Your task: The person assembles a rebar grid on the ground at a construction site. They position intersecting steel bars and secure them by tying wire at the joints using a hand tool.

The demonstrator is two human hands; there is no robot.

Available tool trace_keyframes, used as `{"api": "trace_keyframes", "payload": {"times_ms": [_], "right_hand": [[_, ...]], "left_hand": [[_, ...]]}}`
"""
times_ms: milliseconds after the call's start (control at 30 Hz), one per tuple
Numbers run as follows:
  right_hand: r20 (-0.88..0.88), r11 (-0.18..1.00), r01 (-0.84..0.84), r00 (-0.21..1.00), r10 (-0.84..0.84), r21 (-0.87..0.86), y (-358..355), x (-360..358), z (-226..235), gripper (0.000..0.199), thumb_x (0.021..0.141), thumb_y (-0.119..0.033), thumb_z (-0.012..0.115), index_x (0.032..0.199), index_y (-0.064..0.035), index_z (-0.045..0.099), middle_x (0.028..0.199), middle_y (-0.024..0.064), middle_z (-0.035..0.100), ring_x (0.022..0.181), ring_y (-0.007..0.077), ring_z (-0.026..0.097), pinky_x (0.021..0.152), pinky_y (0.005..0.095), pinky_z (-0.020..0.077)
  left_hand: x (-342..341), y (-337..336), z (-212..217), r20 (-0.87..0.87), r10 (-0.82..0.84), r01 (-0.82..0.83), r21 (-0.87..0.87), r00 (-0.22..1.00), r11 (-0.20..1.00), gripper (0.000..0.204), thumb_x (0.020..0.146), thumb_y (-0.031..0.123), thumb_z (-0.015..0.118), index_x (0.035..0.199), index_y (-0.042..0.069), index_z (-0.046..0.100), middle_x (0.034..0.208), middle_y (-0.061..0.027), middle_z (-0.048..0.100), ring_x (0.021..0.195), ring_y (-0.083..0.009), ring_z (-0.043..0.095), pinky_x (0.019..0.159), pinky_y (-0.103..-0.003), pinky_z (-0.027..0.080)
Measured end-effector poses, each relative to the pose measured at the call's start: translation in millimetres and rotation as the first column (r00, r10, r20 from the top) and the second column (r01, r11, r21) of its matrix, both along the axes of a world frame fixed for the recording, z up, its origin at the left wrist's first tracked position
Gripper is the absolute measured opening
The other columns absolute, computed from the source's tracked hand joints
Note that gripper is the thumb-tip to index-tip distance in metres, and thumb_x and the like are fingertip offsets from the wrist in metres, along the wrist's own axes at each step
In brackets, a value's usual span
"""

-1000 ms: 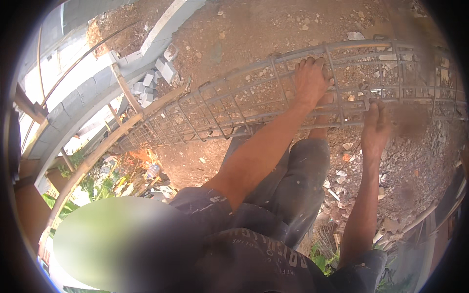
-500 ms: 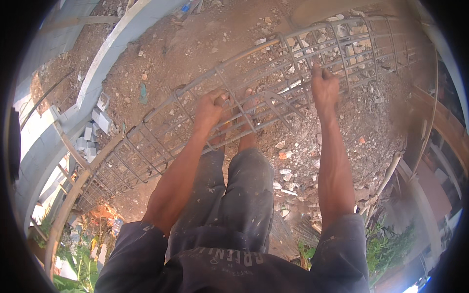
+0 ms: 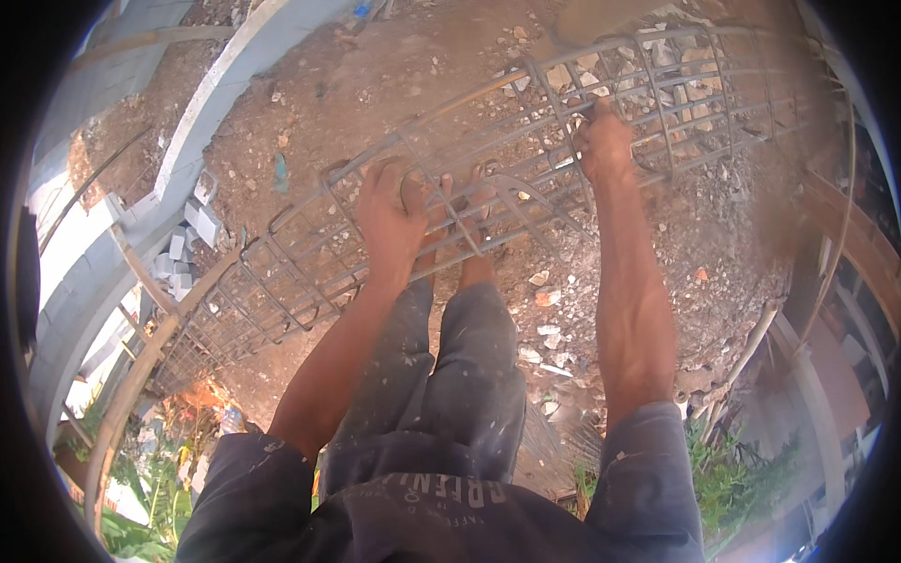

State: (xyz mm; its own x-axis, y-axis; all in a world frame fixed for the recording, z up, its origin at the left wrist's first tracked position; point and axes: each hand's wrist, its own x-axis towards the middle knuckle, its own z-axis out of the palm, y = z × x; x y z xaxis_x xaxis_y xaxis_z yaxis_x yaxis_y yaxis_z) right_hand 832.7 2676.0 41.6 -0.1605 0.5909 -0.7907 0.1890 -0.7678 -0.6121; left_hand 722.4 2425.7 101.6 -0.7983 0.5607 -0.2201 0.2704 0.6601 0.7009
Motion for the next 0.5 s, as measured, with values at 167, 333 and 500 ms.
{"api": "trace_keyframes", "payload": {"times_ms": [167, 333, 500], "right_hand": [[0.024, 0.989, -0.147, 0.989, 0.148, -0.028, 5.4, 0.1, 10.0, 0.022, 0.103, -0.018, 0.037, 0.108, -0.0029, 0.053, 0.101, 0.0097, 0.065, 0.048, 0.0053, 0.029, 0.039, 0.0203, 0.0257], [0.055, 0.956, -0.285, 0.956, 0.289, -0.074, 20.6, -8.4, 7.4, 0.032, 0.096, -0.016, 0.05, 0.12, 0.0046, 0.056, 0.097, 0.0131, 0.064, 0.05, 0.0067, 0.034, 0.039, 0.0225, 0.0273], [0.298, 0.871, -0.489, 0.841, 0.452, 0.057, 25.7, 11.0, 49.2, 0.07, 0.091, -0.06, 0.055, 0.126, 0.0009, 0.052, 0.09, 0.0099, 0.062, 0.048, 0.0028, 0.032, 0.037, 0.0176, 0.0236]], "left_hand": [[8.1, 109.1, -31.3, 0.199, -0.184, 0.187, 0.001, 0.963, 0.982, 0.033, 0.089, 0.025, 0.059, 0.106, -0.002, 0.067, 0.107, -0.0224, 0.065, 0.099, -0.0364, 0.063, 0.088, -0.045, 0.049], [-8.7, 147.0, -93.5, 0.52, -0.222, 0.341, -0.143, 0.825, 0.929, 0.068, 0.085, 0.064, 0.056, 0.1, -0.002, 0.068, 0.097, -0.0218, 0.069, 0.095, -0.0329, 0.068, 0.084, -0.045, 0.051], [-21.2, 165.3, -50.1, 0.66, -0.306, 0.549, -0.194, 0.686, 0.813, 0.067, 0.089, 0.062, 0.051, 0.091, -0.003, 0.068, 0.077, -0.0187, 0.068, 0.08, -0.0324, 0.069, 0.081, -0.046, 0.052]]}}
